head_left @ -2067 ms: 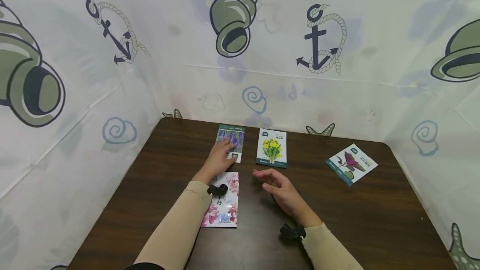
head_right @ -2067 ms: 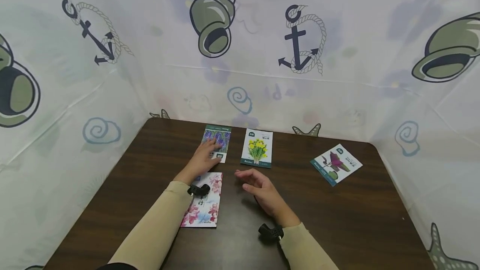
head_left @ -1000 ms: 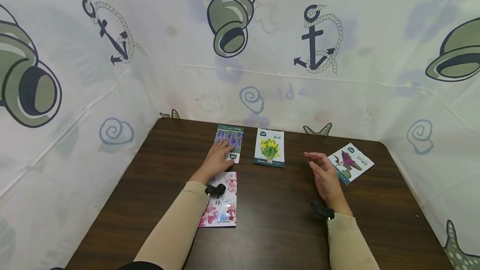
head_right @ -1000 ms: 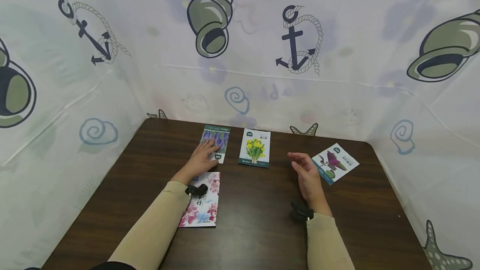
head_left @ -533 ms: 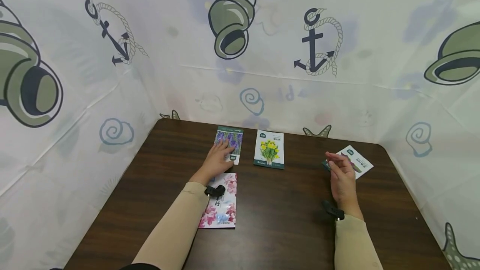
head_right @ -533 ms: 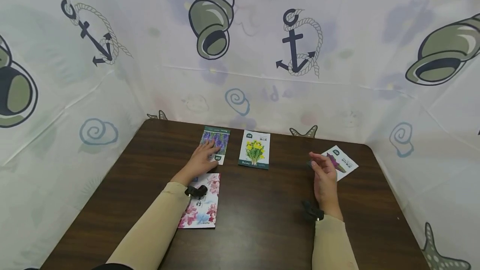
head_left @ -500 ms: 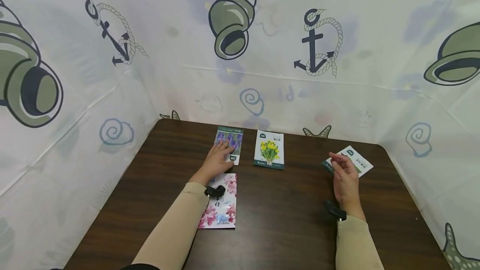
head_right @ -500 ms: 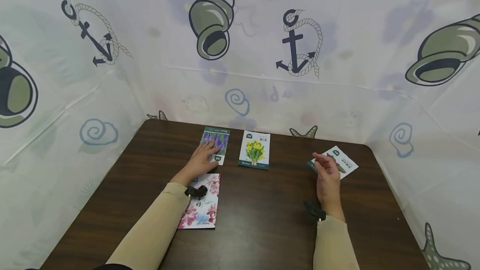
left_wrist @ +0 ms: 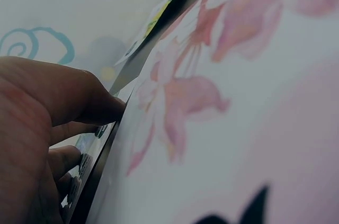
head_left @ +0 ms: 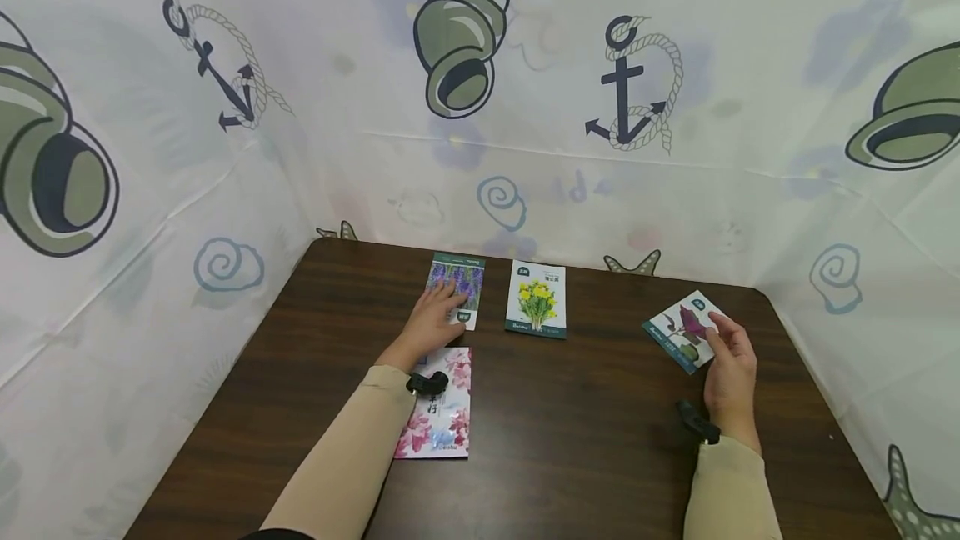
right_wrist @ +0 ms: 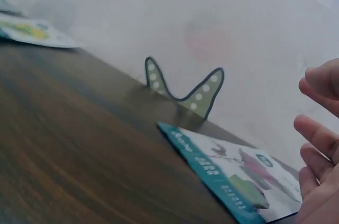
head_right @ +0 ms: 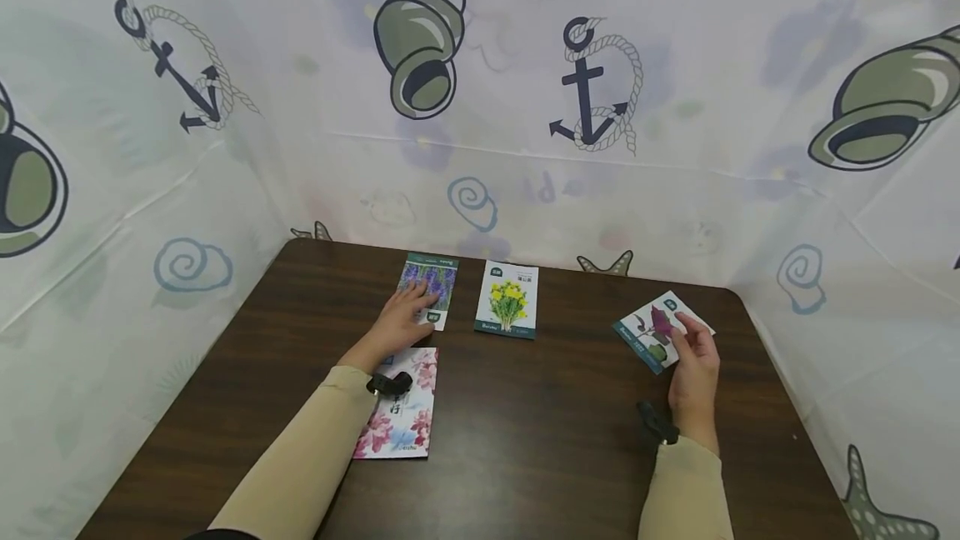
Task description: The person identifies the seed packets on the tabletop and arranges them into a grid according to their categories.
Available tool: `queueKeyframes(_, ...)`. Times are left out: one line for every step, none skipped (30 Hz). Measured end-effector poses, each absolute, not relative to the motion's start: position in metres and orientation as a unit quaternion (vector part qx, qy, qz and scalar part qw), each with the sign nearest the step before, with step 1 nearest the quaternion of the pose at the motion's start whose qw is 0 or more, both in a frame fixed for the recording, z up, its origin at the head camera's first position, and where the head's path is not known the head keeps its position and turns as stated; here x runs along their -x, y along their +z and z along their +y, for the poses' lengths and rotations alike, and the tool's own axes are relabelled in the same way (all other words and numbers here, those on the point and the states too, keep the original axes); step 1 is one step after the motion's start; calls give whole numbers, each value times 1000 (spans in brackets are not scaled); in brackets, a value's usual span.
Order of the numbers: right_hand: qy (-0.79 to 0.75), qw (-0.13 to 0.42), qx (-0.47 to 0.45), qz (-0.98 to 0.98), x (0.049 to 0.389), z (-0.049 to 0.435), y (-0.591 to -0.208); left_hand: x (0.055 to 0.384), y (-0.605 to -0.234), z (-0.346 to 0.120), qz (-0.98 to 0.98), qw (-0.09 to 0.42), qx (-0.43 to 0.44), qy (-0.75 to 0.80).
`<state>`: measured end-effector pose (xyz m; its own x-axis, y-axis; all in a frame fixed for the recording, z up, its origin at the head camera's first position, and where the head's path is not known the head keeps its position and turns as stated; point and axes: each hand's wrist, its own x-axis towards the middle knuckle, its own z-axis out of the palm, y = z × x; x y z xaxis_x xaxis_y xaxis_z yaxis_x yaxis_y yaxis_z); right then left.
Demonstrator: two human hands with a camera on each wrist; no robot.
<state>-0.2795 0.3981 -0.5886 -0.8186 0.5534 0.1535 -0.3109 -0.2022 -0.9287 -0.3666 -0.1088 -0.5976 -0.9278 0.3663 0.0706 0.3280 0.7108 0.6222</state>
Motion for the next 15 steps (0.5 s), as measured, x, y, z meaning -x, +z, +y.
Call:
queueKeyframes(760,271,114,-579,280,399,-589,366,-597,-109,924,30,-188,332)
queueKeyframes(753,261,120,-592,280,399,-590,365,-597,-109,923,31,-188,333)
queueKeyframes(749,254,123,-600,280,399,-591,365,-597,-109,923,33,-188,334)
queueKeyframes(744,250,125,-607,280,399,-592,365,-597,-109,923,32,-190,333)
queueKeyframes(740,246,126,-613,280,399,-592,365,-597,-109,923,33,-190,333)
queueKeyframes(737,242,127,-618,280,399,-592,365,-598,-109,923,34,-190,333)
queueKeyframes(735,236,128,-623,280,398,-592,365,-598,-110,923,34,-189,332)
queueKeyframes(732,231,128,-628,280,398,-591,366,-598,-110,924,32,-189,331)
queueKeyframes(727,223,130,-637,280,397,-591,366,-598,-110,924,31,-189,332)
queueKeyframes(719,213,133,-648,279,397,-590,366,-598,-110,924,30,-189,331)
queueKeyframes(714,203,137,-656,279,396,-589,365,-598,-110,923,29,-189,333)
queueKeyframes(707,190,141,-667,280,396,-588,366,-599,-110,924,29,-189,331)
queueKeyframes(697,177,145,-679,279,396,-587,366,-599,-110,924,28,-190,330)
queueKeyframes(684,163,152,-694,279,397,-586,367,-598,-109,924,28,-191,329)
queueKeyframes(672,148,159,-708,279,397,-586,367,-598,-109,924,28,-191,329)
